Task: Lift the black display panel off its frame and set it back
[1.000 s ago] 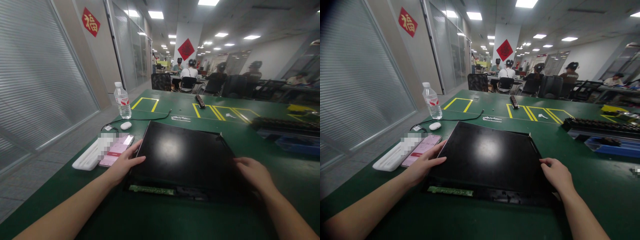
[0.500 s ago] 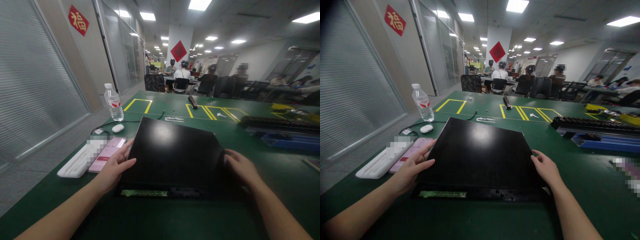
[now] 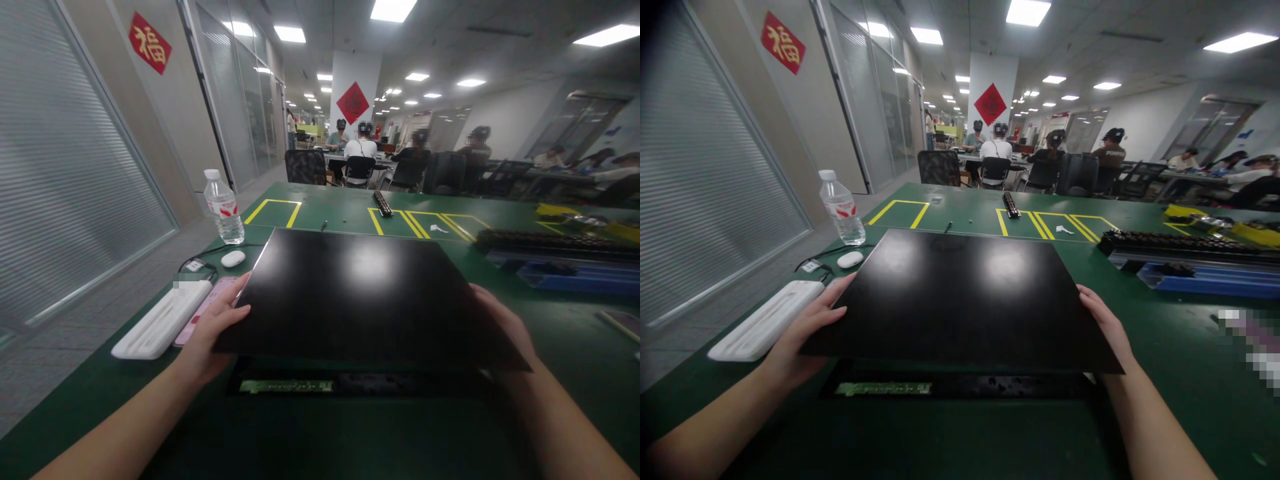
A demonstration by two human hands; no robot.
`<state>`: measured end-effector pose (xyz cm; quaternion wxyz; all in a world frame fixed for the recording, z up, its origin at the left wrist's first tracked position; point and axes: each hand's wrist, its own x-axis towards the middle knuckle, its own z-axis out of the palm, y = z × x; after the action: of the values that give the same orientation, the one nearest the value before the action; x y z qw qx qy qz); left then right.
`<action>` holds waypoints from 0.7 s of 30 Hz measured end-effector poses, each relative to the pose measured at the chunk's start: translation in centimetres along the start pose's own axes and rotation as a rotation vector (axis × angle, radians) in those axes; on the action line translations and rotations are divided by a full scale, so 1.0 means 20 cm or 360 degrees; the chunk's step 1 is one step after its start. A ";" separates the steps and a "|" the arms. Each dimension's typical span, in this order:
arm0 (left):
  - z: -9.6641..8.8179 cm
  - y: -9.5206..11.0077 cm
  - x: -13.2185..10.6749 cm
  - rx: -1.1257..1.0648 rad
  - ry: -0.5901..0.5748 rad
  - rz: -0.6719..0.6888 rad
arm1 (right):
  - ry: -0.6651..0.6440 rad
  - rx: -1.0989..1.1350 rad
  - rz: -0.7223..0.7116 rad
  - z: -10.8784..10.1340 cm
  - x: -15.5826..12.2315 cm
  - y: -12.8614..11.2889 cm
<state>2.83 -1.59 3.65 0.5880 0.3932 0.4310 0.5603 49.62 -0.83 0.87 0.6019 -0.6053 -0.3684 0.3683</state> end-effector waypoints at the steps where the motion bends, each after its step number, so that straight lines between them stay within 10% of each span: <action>1: 0.00 0.00 0.00 0.0001 0.0005 0.0004 | 0.0007 0.0111 0.0042 0.01 -0.02 -0.02; 10: -0.03 0.04 0.01 -0.0064 0.0052 -0.0088 | -0.0345 0.0159 0.0854 0.00 -0.11 -0.03; 16: -0.04 -0.01 0.04 0.0066 0.0020 -0.0236 | 0.0093 0.0231 0.0740 -0.05 -0.08 -0.08; 21: -0.07 -0.11 0.03 0.0619 -0.0038 0.0085 | 0.0224 0.0119 0.0644 -0.08 -0.07 -0.13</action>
<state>2.14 -1.16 1.02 0.4910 0.5174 0.5135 0.4771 50.48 -2.76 3.46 0.5620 -0.6684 -0.1824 0.4518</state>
